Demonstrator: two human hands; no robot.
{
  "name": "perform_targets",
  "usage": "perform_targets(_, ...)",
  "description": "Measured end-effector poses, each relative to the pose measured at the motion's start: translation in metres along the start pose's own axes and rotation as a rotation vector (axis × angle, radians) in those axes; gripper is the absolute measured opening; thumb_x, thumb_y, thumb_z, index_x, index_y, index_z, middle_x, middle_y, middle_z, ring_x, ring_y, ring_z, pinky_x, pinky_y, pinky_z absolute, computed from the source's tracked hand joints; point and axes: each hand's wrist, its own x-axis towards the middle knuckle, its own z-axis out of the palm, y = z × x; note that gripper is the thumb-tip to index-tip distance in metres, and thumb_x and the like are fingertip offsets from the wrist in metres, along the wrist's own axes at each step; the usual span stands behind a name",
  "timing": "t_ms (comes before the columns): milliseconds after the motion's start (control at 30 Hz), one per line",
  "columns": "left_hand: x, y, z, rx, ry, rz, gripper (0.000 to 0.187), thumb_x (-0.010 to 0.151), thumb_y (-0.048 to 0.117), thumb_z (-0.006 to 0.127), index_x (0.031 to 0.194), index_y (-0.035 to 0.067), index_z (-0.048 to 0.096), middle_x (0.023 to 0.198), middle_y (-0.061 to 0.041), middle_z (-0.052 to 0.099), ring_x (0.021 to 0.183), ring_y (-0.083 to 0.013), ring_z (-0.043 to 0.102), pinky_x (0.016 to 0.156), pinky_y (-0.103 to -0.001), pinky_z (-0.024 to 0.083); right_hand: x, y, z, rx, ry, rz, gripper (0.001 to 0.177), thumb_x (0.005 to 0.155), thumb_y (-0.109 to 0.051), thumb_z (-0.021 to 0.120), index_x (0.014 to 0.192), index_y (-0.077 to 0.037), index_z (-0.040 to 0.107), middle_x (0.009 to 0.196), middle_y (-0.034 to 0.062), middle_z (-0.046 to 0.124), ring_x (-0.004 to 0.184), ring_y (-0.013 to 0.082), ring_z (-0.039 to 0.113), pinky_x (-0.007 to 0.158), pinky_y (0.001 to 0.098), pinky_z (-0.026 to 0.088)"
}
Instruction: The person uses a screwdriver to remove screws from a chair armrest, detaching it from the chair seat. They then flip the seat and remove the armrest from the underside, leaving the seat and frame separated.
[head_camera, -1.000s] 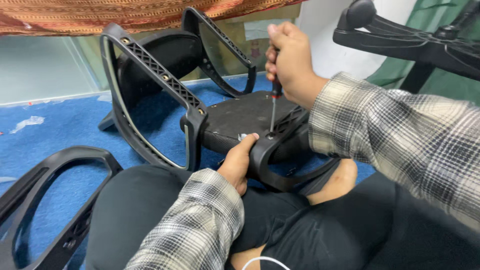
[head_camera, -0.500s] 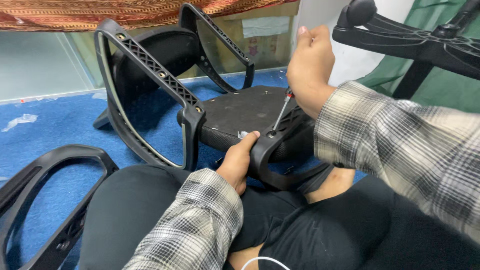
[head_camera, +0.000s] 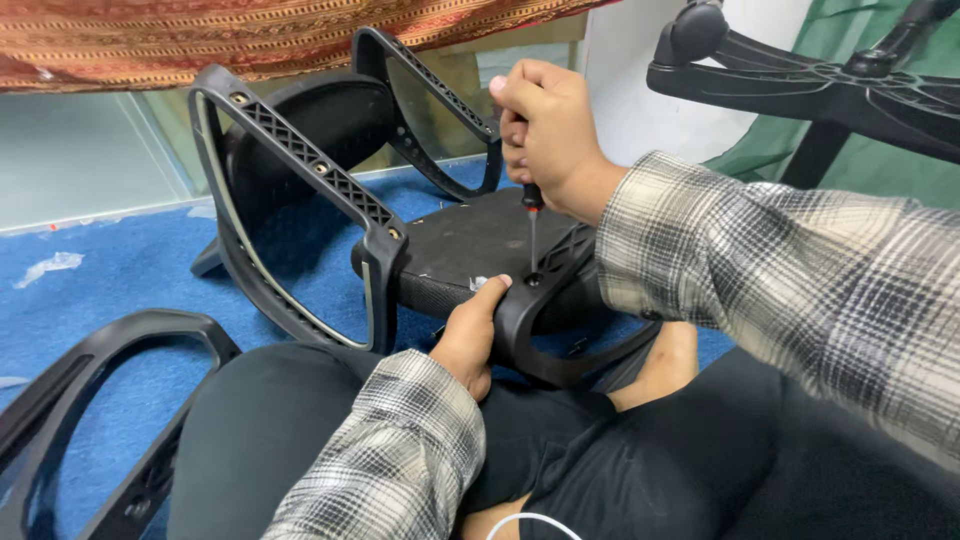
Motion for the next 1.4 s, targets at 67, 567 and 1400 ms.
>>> perform_targets(67, 0.001, -0.001, -0.003, 0.002, -0.001, -0.011, 0.069, 0.086, 0.050, 0.062, 0.134, 0.000, 0.060, 0.146, -0.018, 0.060, 0.135, -0.0283, 0.050, 0.116, -0.037, 0.029, 0.003, -0.003, 0.001, 0.030, -0.059, 0.044, 0.031, 0.099, -0.020, 0.060, 0.074, -0.011, 0.044, 0.057, -0.0018, 0.037, 0.043, 0.0094, 0.032, 0.038, 0.0288, 0.025)
perform_targets(567, 0.030, 0.008, -0.001, 0.122, 0.021, 0.215, 0.070, 0.084, 0.045, 0.068, 0.130, -0.006, 0.064, 0.130, -0.017, 0.070, 0.123, -0.0256, 0.059, 0.110, -0.034, 0.036, 0.006, -0.024, -0.085, 0.130, 0.303, 0.041, 0.023, 0.090, -0.023, 0.067, 0.076, -0.012, 0.052, 0.060, -0.0006, 0.044, 0.050, 0.0137, 0.042, 0.049, 0.0319, 0.039)
perform_targets(1400, 0.026, 0.140, 0.024, 0.259, -0.121, 0.579, 0.034, 0.070, 0.020, 0.077, 0.095, -0.002, 0.072, 0.080, -0.012, 0.068, 0.069, -0.0264, 0.066, 0.061, -0.042, 0.056, -0.045, 0.054, -0.187, -1.096, 0.424, 0.632, 0.073, 0.079, -0.040, 0.082, 0.138, -0.006, 0.055, 0.102, 0.0160, 0.069, 0.062, 0.0200, 0.063, 0.049, 0.0338, 0.051)
